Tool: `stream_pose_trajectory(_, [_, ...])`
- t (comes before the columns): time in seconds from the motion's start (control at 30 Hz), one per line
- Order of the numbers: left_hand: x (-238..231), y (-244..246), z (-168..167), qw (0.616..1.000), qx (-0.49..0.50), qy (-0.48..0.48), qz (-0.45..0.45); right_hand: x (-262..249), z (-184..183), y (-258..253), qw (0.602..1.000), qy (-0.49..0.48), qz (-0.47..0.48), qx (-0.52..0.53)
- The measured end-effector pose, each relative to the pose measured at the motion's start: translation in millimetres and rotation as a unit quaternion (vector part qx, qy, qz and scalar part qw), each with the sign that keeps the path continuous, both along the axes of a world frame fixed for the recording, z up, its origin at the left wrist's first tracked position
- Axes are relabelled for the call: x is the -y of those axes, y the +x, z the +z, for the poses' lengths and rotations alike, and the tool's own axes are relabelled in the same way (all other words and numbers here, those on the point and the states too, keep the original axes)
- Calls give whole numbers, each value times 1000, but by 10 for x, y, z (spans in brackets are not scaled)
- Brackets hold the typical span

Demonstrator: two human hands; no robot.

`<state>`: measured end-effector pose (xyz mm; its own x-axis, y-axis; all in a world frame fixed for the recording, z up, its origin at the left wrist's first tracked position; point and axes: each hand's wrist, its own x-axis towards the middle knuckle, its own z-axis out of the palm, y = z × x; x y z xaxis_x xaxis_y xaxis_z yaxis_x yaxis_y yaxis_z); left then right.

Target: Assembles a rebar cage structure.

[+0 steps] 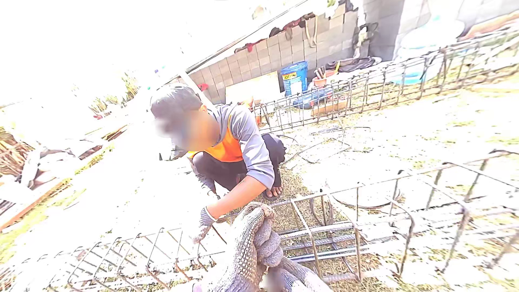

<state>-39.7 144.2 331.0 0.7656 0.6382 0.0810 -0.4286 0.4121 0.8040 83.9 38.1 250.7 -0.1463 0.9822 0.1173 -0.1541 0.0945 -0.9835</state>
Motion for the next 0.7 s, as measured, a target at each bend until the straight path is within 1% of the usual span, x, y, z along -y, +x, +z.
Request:
stream_pose_trajectory(0.1, [-56, -8, 26, 999, -36, 33, 0, -45, 47, 74, 994, 18, 9, 106])
stream_pose_trajectory(0.13, [-85, -21, 28, 997, -51, 59, -5, -63, 66, 105, 993, 30, 13, 114])
stream_pose_trajectory(0.17, [-124, -44, 25, 994, -66, 92, -12, -100, 49, 150, 994, 52, 24, 96])
stream_pose_trajectory(0.2, [-179, -73, 16, 988, -80, 127, -19, -138, 42, 197, 996, 61, 38, 57])
stream_pose_trajectory(0.23, [-233, -102, 4, 982, -98, 163, -18, -161, 59, 235, 998, 45, 53, 2])
stream_pose_trajectory(0.27, [-279, -132, 0, 974, -118, 195, -16, -175, 90, 259, 996, 7, 67, -66])
stream_pose_trajectory(0.33, [-350, -177, -6, 955, -170, 244, 1, -205, 179, 243, 981, -94, 51, -163])
stream_pose_trajectory(0.4, [-409, -206, -9, 934, -239, 265, 16, -262, 139, 189, 960, -159, 38, -225])
stream_pose_trajectory(0.5, [-556, -236, -69, 918, -280, 280, 15, -378, 1, 35, 942, -174, -10, -288])
stream_pose_trajectory(0.6, [-725, -278, -132, 898, -325, 296, -26, -386, -76, -264, 920, -190, -82, -334])
stream_pose_trajectory(0.7, [-919, -314, -182, 887, -334, 287, -143, -280, -322, -583, 897, -170, -115, -392])
